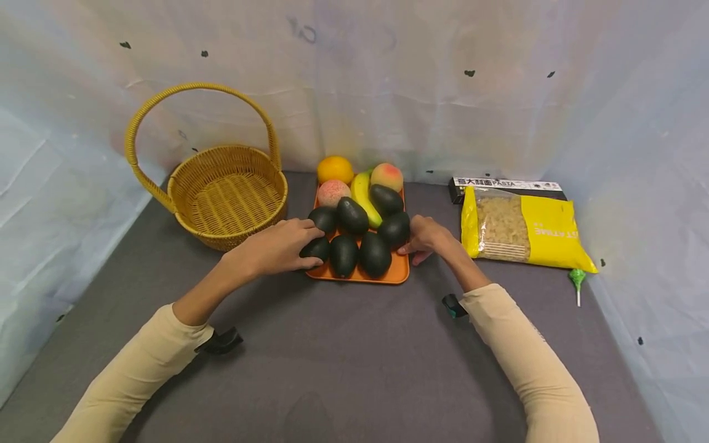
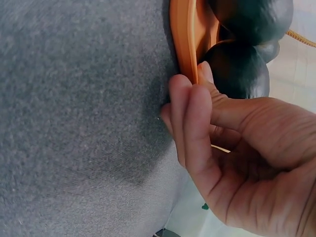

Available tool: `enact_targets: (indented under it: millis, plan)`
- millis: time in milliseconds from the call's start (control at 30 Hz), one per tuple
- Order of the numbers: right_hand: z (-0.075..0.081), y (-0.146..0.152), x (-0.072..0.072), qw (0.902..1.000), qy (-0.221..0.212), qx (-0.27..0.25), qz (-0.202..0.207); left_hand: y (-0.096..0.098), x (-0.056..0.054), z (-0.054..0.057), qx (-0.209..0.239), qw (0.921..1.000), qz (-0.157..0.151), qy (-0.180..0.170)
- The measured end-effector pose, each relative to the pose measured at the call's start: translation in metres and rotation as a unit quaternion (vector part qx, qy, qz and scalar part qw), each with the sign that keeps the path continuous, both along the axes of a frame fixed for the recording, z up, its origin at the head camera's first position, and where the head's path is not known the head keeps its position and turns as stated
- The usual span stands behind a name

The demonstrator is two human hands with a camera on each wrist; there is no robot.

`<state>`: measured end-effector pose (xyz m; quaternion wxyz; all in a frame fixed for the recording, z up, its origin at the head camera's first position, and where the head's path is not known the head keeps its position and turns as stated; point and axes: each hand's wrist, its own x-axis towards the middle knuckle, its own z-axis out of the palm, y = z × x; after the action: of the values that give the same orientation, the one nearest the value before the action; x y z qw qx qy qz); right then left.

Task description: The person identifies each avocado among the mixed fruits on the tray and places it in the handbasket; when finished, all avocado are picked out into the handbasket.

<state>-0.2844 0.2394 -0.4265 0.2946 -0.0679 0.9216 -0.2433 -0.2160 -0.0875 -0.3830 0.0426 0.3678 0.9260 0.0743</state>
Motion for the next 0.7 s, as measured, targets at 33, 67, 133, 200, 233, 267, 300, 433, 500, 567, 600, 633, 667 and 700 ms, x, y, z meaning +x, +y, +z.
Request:
enact_targets:
  millis: [33, 67, 133, 200, 233, 267, 300, 433, 500, 567, 600, 633, 667, 700]
  plan:
    - [0.0, 0.0, 0.0, 1.0, -0.003, -0.001, -0.002, 0.0, 0.001, 0.001, 0.0, 1.0, -0.001, 0.003]
    - [0.0, 0.0, 0.0, 1.0, -0.005, -0.002, -0.003, -0.001, 0.002, 0.003, 0.002, 1.0, -0.001, 0.004]
    - [0.0, 0.0, -0.001, 1.0, -0.004, -0.004, -0.004, -0.002, 0.003, 0.006, 0.009, 0.9999, 0.0, 0.009]
    - [0.0, 0.0, -0.001, 1.0, -0.002, -0.004, -0.005, -0.003, 0.003, 0.009, 0.012, 0.9998, 0.003, 0.016]
    - [-0.001, 0.0, -0.001, 1.0, 0.0, -0.005, -0.005, -0.004, 0.004, 0.01, 0.015, 0.9997, 0.006, 0.018]
    - [-0.001, 0.0, -0.001, 1.0, 0.002, -0.006, -0.003, -0.005, 0.004, 0.011, 0.018, 0.9996, 0.008, 0.018]
    - [-0.001, 0.0, -0.001, 1.0, 0.002, -0.007, -0.002, -0.006, 0.004, 0.012, 0.02, 0.9996, 0.01, 0.019]
    - [0.0, 0.0, 0.0, 1.0, 0.003, -0.008, -0.003, -0.007, 0.005, 0.015, 0.032, 0.9991, 0.019, 0.018]
    - [0.0, 0.0, 0.001, 0.9999, 0.006, -0.006, -0.007, -0.008, 0.004, 0.015, 0.04, 0.9988, 0.021, 0.021]
    - [0.0, 0.0, 0.002, 0.9999, 0.007, -0.005, -0.009, -0.009, 0.004, 0.017, 0.045, 0.9984, 0.023, 0.025]
    - [0.0, 0.0, 0.002, 0.9999, 0.007, -0.005, -0.009, -0.01, 0.003, 0.017, 0.048, 0.9982, 0.024, 0.028]
    - [0.0, 0.0, 0.002, 0.9999, 0.006, -0.005, -0.009, -0.01, 0.003, 0.019, 0.051, 0.9979, 0.025, 0.031]
    - [0.0, 0.0, 0.002, 0.9999, 0.006, -0.005, -0.008, -0.011, 0.002, 0.02, 0.055, 0.9974, 0.026, 0.038]
    - [0.0, 0.0, 0.002, 0.9999, 0.006, -0.005, -0.006, -0.012, 0.002, 0.021, 0.06, 0.9967, 0.028, 0.046]
